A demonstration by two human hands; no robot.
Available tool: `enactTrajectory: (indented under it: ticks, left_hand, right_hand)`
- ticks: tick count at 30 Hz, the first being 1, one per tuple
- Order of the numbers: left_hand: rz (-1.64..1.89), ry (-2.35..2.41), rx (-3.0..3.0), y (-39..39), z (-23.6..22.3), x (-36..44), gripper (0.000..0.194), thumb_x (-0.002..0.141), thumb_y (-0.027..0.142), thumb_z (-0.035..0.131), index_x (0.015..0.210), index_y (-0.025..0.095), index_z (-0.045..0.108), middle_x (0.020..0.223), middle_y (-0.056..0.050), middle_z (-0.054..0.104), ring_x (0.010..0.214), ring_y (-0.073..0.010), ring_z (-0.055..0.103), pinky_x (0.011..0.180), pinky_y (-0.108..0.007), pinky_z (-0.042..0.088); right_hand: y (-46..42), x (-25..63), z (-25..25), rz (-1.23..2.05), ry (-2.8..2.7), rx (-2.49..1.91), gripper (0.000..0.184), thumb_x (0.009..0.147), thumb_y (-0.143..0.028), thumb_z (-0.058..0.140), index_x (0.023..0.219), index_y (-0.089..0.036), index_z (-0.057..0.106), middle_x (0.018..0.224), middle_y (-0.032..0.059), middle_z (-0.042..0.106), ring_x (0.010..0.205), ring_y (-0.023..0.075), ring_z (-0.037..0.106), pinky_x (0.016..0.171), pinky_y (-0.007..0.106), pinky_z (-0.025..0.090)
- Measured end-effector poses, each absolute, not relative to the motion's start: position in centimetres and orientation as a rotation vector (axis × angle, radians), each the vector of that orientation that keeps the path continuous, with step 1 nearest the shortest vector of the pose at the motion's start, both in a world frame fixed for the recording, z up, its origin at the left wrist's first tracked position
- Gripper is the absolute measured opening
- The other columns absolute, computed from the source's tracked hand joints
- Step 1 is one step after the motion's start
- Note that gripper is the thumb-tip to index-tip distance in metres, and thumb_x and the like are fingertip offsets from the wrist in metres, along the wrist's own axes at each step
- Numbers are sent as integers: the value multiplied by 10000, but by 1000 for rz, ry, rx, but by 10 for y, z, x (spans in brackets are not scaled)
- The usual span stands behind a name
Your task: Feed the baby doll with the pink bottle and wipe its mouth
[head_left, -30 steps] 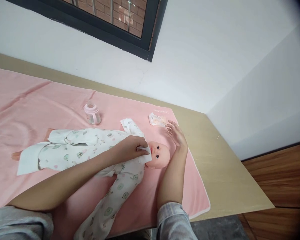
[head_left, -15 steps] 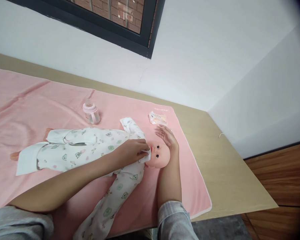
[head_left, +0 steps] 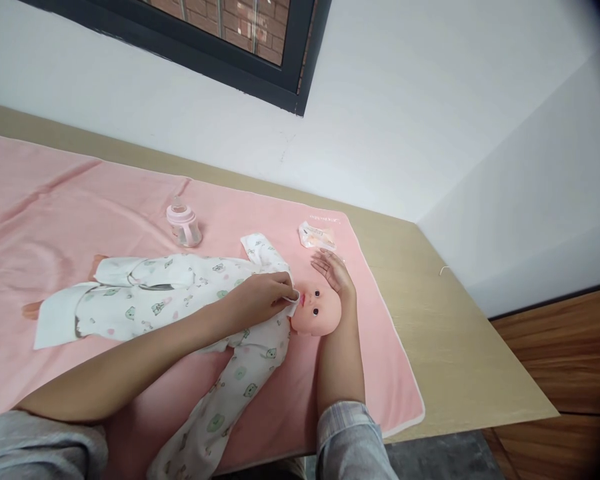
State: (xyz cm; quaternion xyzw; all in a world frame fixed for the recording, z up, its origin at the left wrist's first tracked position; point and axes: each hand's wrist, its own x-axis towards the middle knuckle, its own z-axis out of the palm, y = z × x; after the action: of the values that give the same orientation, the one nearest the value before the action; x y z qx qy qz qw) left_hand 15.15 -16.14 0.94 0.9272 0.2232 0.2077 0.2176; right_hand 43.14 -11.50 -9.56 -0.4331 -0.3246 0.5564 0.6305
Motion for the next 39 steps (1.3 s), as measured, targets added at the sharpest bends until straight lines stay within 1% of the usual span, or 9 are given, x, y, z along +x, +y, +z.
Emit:
enactTrajectory:
  ticks: [2,8,12,17,22,28,33,39]
  left_hand:
    - [583,621,2575,-161,8,152,249,809,45,564,905,206,729,890,7,644,734,-119,607,646,-212,407]
    - [657,634,2601,-159,6,153,257,798,29,554,908,187,725,917,-11,644,766,-137,607,676,-231,426]
    - [749,604,2612,-158,2,155,258,780,15,541,883,175,715,904,-19,643,769,-145,598,685,-241,433]
    - [889,588,2651,-155,-3,155,313,767,-15,479,857,179,707,904,-28,632,779,-145,582,686,-243,430]
    - [851,602,2703,-152,-4,155,355,761,-22,460,852,199,723,912,-29,640,791,-153,580,708,-256,432]
    - [839,621,2707,-154,-2,156,386,795,-6,440,876,222,740,952,-38,651,803,-149,564,731,-261,427]
    - [831,631,2745,-155,-1,156,389,827,2,439,904,226,747,908,-49,646,804,-157,551,740,-268,422]
    - [804,655,2791,-153,-1,156,395,824,-5,436,907,220,749,837,-44,638,787,-167,546,736,-280,412]
  right_hand:
    - [-114,432,-97,1270,-743,-992,270,809,-307,728,1028,-189,624,986,66,705,948,189,689,1006,385,539]
    - [-114,433,-98,1261,-723,-992,296,788,-274,720,1046,-162,626,974,78,703,920,195,694,930,344,580]
    - [-115,431,-97,1245,-744,-992,303,795,-298,736,1045,-169,625,976,73,700,920,191,693,975,370,559]
    - [-116,429,-96,1238,-757,-985,306,793,-321,759,1030,-183,623,978,62,699,950,188,687,1014,390,535]
    - [-115,430,-96,1239,-767,-985,303,786,-323,764,1022,-190,628,982,57,698,952,187,685,1014,383,534]
    - [-114,430,-96,1243,-747,-1001,343,766,-320,774,1036,-175,618,968,73,695,923,193,692,995,379,545]
    - [-116,430,-96,1235,-761,-1005,335,773,-326,766,1035,-177,619,969,70,695,924,191,692,997,373,544]
    - [-115,430,-97,1238,-754,-1020,329,776,-304,748,1045,-175,610,959,72,699,917,196,695,966,361,561]
